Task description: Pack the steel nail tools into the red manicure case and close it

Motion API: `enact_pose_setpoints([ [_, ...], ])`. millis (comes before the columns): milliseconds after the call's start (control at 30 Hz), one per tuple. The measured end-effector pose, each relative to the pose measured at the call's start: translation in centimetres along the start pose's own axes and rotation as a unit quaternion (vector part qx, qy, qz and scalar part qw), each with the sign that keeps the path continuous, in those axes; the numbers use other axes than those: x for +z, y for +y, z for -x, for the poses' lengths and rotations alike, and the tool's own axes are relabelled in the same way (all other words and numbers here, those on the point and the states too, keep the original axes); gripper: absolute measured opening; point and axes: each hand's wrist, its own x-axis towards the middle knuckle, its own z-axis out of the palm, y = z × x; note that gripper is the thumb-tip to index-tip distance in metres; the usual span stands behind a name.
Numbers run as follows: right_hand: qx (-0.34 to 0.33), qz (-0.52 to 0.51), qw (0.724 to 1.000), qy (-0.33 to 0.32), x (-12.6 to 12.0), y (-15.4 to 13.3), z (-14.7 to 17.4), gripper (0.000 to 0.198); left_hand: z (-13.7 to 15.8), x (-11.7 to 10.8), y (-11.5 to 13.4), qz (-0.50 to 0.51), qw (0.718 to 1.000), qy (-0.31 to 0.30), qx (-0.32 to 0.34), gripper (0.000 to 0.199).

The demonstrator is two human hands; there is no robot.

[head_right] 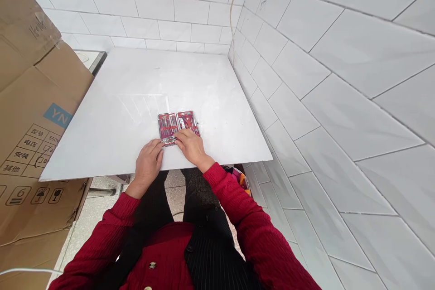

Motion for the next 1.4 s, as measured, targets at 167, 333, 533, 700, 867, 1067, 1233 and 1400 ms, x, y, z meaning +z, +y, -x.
enact_pose_setpoints([
  [167, -0.053, 0.043, 0.994, -0.081, -0.2, -0.2, -2.8, 0.027, 0.1, -0.1, 0.1, 0.002, 1.0, -0.007, -0.003, 0.034],
  [333, -0.091, 0.059, 0.984, -0.139, -0.3, 0.3, -3.8, 0.019, 0.2, -0.3, 0.2, 0.002, 1.0, -0.006, -0.003, 0.035],
  [533, -0.126, 0.103, 0.97, -0.181, -1.0, 0.5, -4.9, 0.015, 0.2, -0.3, 0.2, -0.004, 1.0, -0.005, 0.001, 0.035],
  [700, -0.146, 0.131, 0.957, -0.212, -2.4, 0.9, -5.2, 0.012, 0.1, -0.3, 0.3, -0.007, 1.0, -0.006, -0.001, 0.035],
  [867, -0.146, 0.134, 0.956, -0.217, -3.5, 2.1, -4.9, 0.012, 0.1, -0.3, 0.2, -0.007, 1.0, -0.002, -0.001, 0.033],
  [1067, -0.118, 0.148, 0.956, -0.226, -3.6, 2.7, -4.1, 0.014, 0.1, -0.3, 0.3, -0.011, 1.0, -0.006, -0.004, 0.033],
  [1233, -0.088, 0.145, 0.96, -0.223, -3.4, 1.1, -3.8, 0.022, 0.0, -0.4, 0.4, -0.017, 1.0, -0.01, -0.001, 0.033],
  [1400, -0.081, 0.137, 0.962, -0.224, -3.7, 1.0, -3.7, 0.02, 0.1, -0.4, 0.3, -0.018, 1.0, -0.009, 0.004, 0.033],
])
